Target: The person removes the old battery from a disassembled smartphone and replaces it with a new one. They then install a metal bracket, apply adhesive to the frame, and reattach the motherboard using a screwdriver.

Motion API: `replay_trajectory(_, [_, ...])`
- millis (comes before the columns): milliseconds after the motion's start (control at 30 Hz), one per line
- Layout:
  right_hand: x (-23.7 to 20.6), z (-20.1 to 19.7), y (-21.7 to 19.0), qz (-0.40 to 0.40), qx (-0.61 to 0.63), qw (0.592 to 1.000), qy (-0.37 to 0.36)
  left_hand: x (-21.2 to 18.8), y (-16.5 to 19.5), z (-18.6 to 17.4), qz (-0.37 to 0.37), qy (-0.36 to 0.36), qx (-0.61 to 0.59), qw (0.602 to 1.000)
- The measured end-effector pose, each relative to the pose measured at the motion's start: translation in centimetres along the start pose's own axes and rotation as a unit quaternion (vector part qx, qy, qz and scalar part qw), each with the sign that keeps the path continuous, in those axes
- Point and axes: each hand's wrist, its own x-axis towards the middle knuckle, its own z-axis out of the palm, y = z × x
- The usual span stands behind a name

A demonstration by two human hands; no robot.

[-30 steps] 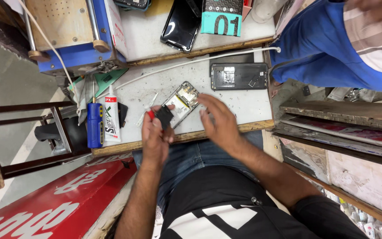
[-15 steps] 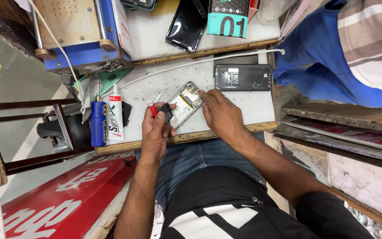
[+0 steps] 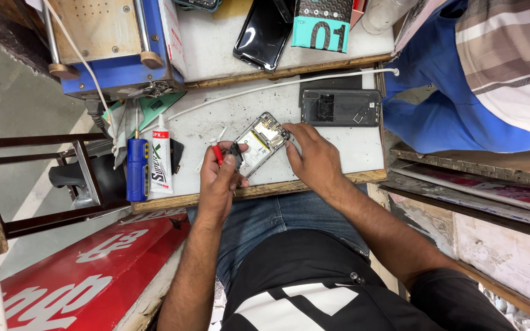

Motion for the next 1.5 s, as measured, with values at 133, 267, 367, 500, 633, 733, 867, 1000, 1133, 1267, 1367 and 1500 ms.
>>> replay_trajectory(133, [0.2, 0.2, 0.2, 0.011, -0.029, 0.999, -0.024, -0.1, 0.7, 0.6, -0.004, -0.005, 0.043, 0.999])
replay_trajectory(267, [0.0, 0.2, 0.2, 0.062, 0.017, 0.997, -0.042, 1.6, 2.5, 0.9, 0.026, 0.067, 0.411, 0.909])
replay_trajectory(367, [-0.3, 0.2, 0.2, 0.049, 0.025, 0.998, -0.024, 4.0, 4.1, 0.9, 0.28, 0.085, 0.643, 0.708])
replay_trajectory(500, [-0.5, 0.2, 0.5, 0.05, 0.034, 0.998, -0.017, 5.2, 4.4, 1.5, 0.226, 0.086, 0.677, 0.695])
replay_trajectory(633, [-0.8, 0.2, 0.9, 0.057, 0.067, 0.996, 0.013, 4.5, 2.2, 3.6, 0.25, -0.007, 0.624, 0.74])
replay_trajectory(733, [-0.9, 0.5, 1.1, 0.056, 0.07, 0.996, 0.025, 4.7, 0.9, 5.2, 0.219, -0.076, 0.631, 0.74])
replay_trajectory(867, [-1.1, 0.9, 1.4, 0.038, 0.058, 0.997, 0.033, 5.7, 0.3, 6.6, 0.195, -0.083, 0.651, 0.729])
replay_trajectory(1000, [-1.3, 1.0, 2.1, 0.029, 0.044, 0.998, 0.041, 5.7, 0.0, 7.6, 0.186, -0.048, 0.66, 0.726])
replay_trajectory(1133, [-1.2, 1.2, 2.3, 0.031, 0.03, 0.999, 0.027, 5.0, -0.8, 8.4, 0.148, -0.016, 0.658, 0.738])
replay_trajectory(1267, [-1.1, 1.2, 2.0, 0.037, 0.007, 0.999, 0.008, 4.9, -1.2, 8.7, 0.148, 0.019, 0.639, 0.754])
replay_trajectory(1367, [-1.1, 1.3, 1.8, 0.045, -0.001, 0.999, 0.0, 5.3, -1.0, 8.7, 0.124, 0.006, 0.642, 0.757])
replay_trajectory(1500, [-1.1, 1.3, 1.9, 0.012, -0.03, 0.999, 0.022, 5.5, -0.7, 8.6, 0.121, 0.004, 0.638, 0.76])
